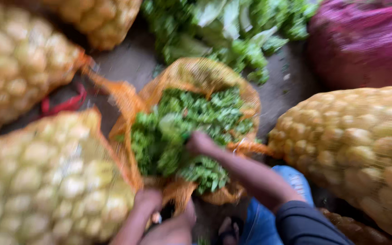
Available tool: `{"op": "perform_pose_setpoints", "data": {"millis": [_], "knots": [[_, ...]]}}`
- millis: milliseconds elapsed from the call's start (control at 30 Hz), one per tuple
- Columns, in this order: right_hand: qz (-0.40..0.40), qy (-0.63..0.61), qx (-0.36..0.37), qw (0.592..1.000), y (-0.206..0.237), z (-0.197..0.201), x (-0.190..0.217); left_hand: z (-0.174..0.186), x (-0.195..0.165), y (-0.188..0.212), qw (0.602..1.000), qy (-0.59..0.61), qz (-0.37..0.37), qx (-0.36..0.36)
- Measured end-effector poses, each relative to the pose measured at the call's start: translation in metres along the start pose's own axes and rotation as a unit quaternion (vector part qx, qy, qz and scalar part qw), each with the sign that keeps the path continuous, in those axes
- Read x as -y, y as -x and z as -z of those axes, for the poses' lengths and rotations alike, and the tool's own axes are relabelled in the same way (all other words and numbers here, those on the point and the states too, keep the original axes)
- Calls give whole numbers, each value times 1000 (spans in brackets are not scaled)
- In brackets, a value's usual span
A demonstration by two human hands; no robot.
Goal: The person sits on the floor among mesh sacks of produce and trims lettuce heads with a small knife, cutting off root ends and damaged leaves. They place the trimmed lettuce into an orange mesh sack and toss discarded leaves onto a pile on the floor.
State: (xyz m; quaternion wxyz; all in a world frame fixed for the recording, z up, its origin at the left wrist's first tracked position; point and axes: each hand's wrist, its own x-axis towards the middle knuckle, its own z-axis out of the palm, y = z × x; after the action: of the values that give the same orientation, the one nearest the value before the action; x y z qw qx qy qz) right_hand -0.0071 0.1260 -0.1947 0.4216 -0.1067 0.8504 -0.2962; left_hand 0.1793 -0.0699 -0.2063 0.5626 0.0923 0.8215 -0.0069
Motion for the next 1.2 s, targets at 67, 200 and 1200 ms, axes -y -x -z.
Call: {"op": "perform_pose_setpoints", "data": {"millis": [67, 200, 1200], "knots": [[55, -80, -45, 994, 9, 23, -23, -2, 0, 3, 1000, 10, -2, -3], [-20, -186, -83, 979, 35, 71, -49, 5, -2, 0, 999, 44, 20, -15], [-27, 109, -377, 920, 137, 4, -53, 78, -20, -59, 942, 39, -45, -331]]}}
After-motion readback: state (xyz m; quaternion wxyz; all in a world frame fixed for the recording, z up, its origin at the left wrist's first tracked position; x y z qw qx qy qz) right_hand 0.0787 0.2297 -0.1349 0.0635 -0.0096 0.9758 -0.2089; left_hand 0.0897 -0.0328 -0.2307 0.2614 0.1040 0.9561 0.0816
